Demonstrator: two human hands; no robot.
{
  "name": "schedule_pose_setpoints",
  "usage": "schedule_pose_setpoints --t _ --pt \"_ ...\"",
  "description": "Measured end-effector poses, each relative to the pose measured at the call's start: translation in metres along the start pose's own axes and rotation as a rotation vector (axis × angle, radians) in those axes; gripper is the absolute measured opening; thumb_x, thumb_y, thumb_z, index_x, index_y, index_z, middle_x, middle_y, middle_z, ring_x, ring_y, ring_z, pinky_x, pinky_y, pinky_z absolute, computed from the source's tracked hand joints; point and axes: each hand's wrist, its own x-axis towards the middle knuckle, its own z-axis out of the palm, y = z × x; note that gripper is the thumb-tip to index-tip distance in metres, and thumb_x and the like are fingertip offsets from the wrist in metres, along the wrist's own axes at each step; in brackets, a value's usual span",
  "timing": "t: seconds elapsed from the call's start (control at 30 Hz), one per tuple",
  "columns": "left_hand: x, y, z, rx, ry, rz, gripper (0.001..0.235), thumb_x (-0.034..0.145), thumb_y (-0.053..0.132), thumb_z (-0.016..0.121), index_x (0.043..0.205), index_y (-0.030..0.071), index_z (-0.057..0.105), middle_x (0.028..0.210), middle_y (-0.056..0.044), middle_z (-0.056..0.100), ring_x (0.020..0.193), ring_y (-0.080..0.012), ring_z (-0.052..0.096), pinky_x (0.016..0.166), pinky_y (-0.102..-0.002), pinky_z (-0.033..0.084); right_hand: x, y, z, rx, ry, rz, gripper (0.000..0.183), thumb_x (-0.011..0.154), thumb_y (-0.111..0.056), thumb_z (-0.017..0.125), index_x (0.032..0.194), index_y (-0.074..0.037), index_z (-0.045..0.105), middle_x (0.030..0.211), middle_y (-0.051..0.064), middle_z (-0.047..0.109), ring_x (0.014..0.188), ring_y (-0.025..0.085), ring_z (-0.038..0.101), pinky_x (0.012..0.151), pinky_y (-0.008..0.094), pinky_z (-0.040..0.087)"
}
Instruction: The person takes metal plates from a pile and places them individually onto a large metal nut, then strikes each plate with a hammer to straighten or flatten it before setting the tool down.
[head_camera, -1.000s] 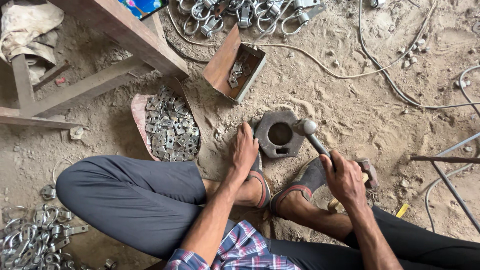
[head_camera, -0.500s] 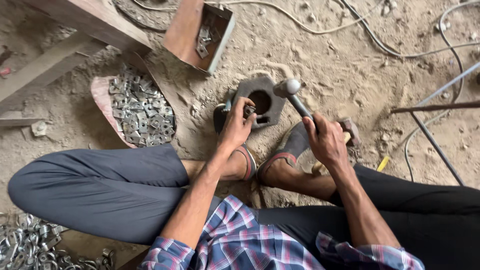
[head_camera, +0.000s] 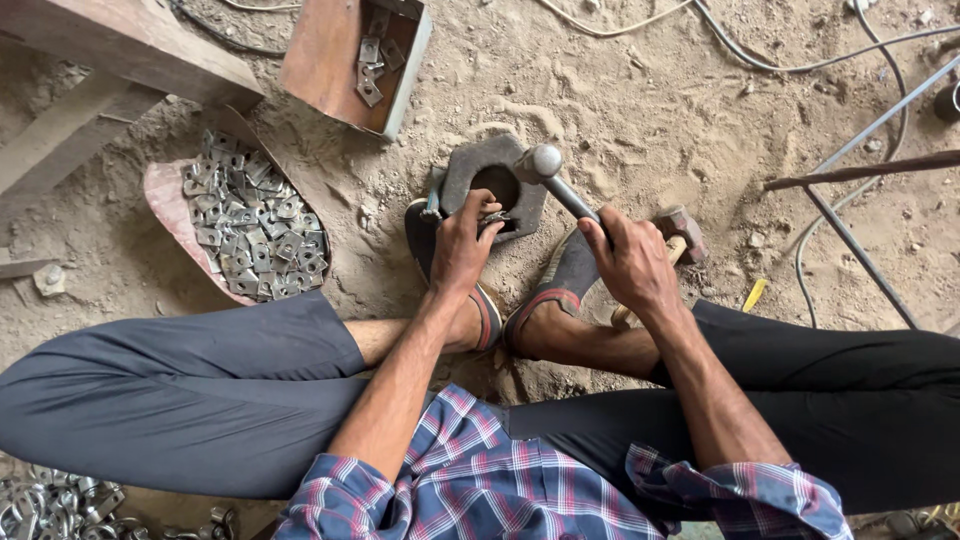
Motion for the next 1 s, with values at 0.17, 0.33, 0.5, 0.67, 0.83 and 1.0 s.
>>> schedule_pose_setpoints --t 0.17,0.33,0.5,0.67,0.83,1.0 --pt "-0.002 -0.014 0.007 0.129 -0.037 0.097 0.050 0.084 0.007 0.083 0.125 0.012 0.055 0.105 -0.006 0.078 0.096 -0.0266 0.074 0.091 -0.040 0.056 -0.001 0.011 0.008 -0.031 -0.032 -0.004 0.039 0.109 -0.038 0.055 0.082 -0.009 0.056 0.047 0.002 0.039 0.038 0.017 0.034 0.039 0.040 0.032" --pt "-0.007 -0.021 0.012 0.324 0.033 0.154 0.056 0.086 0.018 0.085 0.133 0.020 0.056 0.110 0.003 0.078 0.113 -0.0189 0.066 0.103 -0.042 0.043 -0.004 0.016 0.013 -0.047 -0.051 0.007 0.040 0.109 -0.039 0.055 0.083 -0.009 0.055 0.047 0.000 0.037 0.039 0.015 0.033 0.040 0.039 0.031" --pt "-0.007 -0.022 0.011 0.242 0.032 0.049 0.065 0.084 0.025 0.086 0.139 0.017 0.053 0.109 0.011 0.079 0.121 -0.0162 0.054 0.108 -0.047 0.029 -0.009 0.017 0.013 -0.063 -0.027 -0.088 0.037 0.107 -0.039 0.056 0.087 -0.008 0.055 0.049 0.003 0.040 0.041 0.016 0.036 0.042 0.041 0.033" --pt "-0.002 -0.018 0.006 0.248 0.024 0.040 0.067 0.082 0.025 0.088 0.139 0.015 0.053 0.109 0.009 0.078 0.121 -0.0163 0.054 0.106 -0.045 0.028 -0.011 0.010 0.015 -0.073 -0.159 -0.046 0.039 0.106 -0.040 0.055 0.084 -0.008 0.053 0.050 0.008 0.045 0.040 0.023 0.042 0.041 0.045 0.037" --pt "-0.008 -0.015 0.005 0.202 0.017 -0.012 0.066 0.083 0.022 0.088 0.138 0.015 0.053 0.106 0.008 0.078 0.122 -0.0178 0.054 0.105 -0.044 0.029 -0.018 0.002 0.017 -0.117 -0.161 -0.127 0.041 0.105 -0.041 0.058 0.084 -0.006 0.052 0.056 0.010 0.049 0.043 0.029 0.047 0.043 0.047 0.037" --pt "-0.007 -0.022 0.008 0.196 0.024 -0.012 0.068 0.082 0.023 0.088 0.139 0.016 0.053 0.106 0.008 0.078 0.121 -0.0166 0.054 0.107 -0.044 0.029 -0.016 -0.001 0.019 -0.164 -0.145 -0.106 0.039 0.104 -0.041 0.057 0.087 -0.007 0.051 0.052 0.012 0.049 0.039 0.030 0.047 0.042 0.048 0.037"
